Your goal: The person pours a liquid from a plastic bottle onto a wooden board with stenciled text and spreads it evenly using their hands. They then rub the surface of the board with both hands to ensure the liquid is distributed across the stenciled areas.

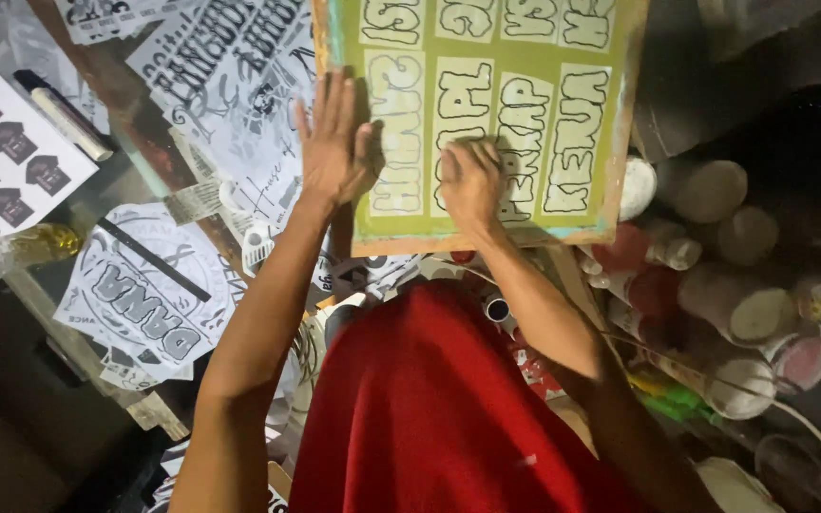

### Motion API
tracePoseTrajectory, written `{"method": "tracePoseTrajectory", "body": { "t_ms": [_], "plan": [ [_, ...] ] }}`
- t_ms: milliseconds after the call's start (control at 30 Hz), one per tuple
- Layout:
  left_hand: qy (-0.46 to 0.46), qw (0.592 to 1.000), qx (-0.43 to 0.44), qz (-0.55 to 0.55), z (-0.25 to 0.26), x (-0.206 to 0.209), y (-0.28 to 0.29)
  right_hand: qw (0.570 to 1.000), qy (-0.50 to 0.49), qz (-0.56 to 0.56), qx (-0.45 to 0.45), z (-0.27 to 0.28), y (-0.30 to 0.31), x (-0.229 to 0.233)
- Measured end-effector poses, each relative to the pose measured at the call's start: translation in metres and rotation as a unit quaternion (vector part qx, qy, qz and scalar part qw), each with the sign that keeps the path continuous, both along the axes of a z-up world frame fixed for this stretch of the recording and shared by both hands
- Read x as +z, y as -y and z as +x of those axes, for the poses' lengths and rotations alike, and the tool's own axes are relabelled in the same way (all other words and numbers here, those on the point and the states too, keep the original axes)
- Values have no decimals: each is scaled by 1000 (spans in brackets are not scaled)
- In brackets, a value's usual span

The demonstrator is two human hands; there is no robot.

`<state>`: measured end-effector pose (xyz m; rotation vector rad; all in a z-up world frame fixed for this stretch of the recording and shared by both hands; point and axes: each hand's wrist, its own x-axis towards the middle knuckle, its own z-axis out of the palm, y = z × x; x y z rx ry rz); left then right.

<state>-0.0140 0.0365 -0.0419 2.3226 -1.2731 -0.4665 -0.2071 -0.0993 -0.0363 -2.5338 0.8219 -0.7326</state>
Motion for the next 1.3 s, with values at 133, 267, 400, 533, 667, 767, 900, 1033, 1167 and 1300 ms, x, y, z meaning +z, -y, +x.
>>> {"method": "tracePoseTrajectory", "body": {
  "t_ms": [133,267,400,533,667,767,900,1033,1167,1300],
  "plan": [
    [-19,990,50,-129,-17,3,-39,995,-79,-24,-51,19,-1,-14],
    [40,997,56,-36,-15,-21,-48,993,-74,-18,-88,19,12,-58],
    [-1,1000,4,-22,-8,3,-20,992,-105,-17,-73,29,2,-21],
    [22,984,-98,147,8,44,16,671,329,637,-190,37,7,24],
    [71,972,-138,174,17,47,27,986,-124,103,-43,5,25,89],
    [48,964,-150,215,15,45,23,976,76,204,20,-10,31,120],
    [51,976,-138,162,17,37,28,884,10,435,-169,-5,48,94],
    [44,974,-134,177,15,38,30,877,-4,433,-207,-8,55,43],
    [22,984,-96,152,-3,51,37,892,14,409,-189,-12,64,23],
    [45,978,-187,85,-38,38,54,906,-4,386,-175,-18,65,14]
  ]
}}
